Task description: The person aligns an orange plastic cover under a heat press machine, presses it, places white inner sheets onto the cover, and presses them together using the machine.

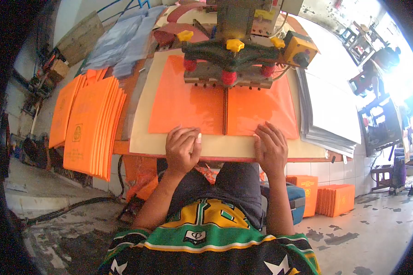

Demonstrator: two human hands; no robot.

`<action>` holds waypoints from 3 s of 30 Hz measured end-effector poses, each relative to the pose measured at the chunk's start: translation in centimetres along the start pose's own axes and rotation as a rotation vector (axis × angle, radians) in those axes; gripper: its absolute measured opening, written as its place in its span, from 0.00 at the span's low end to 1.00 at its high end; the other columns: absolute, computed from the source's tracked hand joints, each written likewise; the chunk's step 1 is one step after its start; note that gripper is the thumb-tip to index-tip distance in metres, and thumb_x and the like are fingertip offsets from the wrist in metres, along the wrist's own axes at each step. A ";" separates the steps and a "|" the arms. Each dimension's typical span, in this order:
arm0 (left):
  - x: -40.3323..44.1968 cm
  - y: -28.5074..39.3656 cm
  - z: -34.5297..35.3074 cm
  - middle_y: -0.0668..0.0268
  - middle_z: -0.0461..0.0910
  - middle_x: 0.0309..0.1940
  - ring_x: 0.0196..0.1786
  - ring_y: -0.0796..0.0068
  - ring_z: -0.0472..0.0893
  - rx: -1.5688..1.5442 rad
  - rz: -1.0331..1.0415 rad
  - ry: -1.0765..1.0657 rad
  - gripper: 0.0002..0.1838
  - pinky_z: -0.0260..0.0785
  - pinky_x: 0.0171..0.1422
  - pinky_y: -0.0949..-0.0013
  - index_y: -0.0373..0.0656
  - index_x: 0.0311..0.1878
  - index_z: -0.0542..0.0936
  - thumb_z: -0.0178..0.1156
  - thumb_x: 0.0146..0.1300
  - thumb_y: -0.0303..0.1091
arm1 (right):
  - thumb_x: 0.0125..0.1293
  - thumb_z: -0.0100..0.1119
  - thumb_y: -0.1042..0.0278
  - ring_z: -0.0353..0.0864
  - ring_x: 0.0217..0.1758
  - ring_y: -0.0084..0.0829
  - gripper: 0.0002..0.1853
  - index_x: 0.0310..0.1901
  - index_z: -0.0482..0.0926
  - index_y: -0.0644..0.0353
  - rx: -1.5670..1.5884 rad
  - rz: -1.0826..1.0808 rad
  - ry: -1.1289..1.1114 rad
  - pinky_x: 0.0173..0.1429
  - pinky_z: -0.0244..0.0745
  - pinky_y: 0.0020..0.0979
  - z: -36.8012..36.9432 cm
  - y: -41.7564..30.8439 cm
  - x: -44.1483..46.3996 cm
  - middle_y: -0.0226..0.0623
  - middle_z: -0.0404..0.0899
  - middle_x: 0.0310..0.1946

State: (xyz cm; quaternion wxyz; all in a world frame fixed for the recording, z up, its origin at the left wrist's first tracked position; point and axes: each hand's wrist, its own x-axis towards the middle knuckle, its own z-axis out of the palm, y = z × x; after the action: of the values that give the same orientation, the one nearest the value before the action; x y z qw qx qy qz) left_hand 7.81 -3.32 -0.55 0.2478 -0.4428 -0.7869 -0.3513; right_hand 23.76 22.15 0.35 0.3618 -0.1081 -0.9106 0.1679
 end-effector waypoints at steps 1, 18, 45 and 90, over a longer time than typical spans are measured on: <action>0.0 0.0 -0.1 0.63 0.94 0.47 0.57 0.63 0.90 -0.009 0.013 0.025 0.08 0.74 0.76 0.49 0.39 0.42 0.91 0.67 0.72 0.33 | 0.75 0.70 0.70 0.88 0.70 0.48 0.08 0.49 0.93 0.63 -0.001 -0.005 0.023 0.75 0.80 0.51 0.0 0.0 -0.1 0.42 0.94 0.56; -0.4 -0.2 -0.3 0.63 0.90 0.38 0.44 0.61 0.86 -0.020 0.030 0.034 0.09 0.75 0.63 0.53 0.40 0.34 0.85 0.66 0.71 0.32 | 0.76 0.69 0.70 0.92 0.61 0.47 0.07 0.44 0.91 0.65 0.015 -0.064 0.073 0.66 0.83 0.48 -0.3 0.0 -0.3 0.42 0.93 0.49; 0.0 0.0 -0.3 0.66 0.91 0.39 0.48 0.65 0.88 -0.028 0.018 0.000 0.08 0.73 0.68 0.53 0.42 0.39 0.88 0.67 0.73 0.36 | 0.74 0.71 0.65 0.89 0.67 0.48 0.09 0.42 0.91 0.63 0.023 -0.052 -0.027 0.72 0.80 0.50 -0.8 0.1 0.1 0.40 0.94 0.55; 0.0 -0.1 0.0 0.60 0.94 0.47 0.54 0.62 0.91 -0.011 -0.004 0.023 0.11 0.76 0.68 0.53 0.36 0.43 0.91 0.65 0.72 0.33 | 0.76 0.69 0.73 0.92 0.62 0.46 0.07 0.44 0.91 0.67 0.046 0.033 0.002 0.69 0.85 0.46 -0.2 -0.6 0.5 0.45 0.95 0.52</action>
State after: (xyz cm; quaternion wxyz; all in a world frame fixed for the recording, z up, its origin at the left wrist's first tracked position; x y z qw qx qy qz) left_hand 7.74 -3.36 -0.56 0.2538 -0.4384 -0.7830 -0.3610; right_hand 23.47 21.82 1.07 0.3622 -0.1149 -0.9043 0.1948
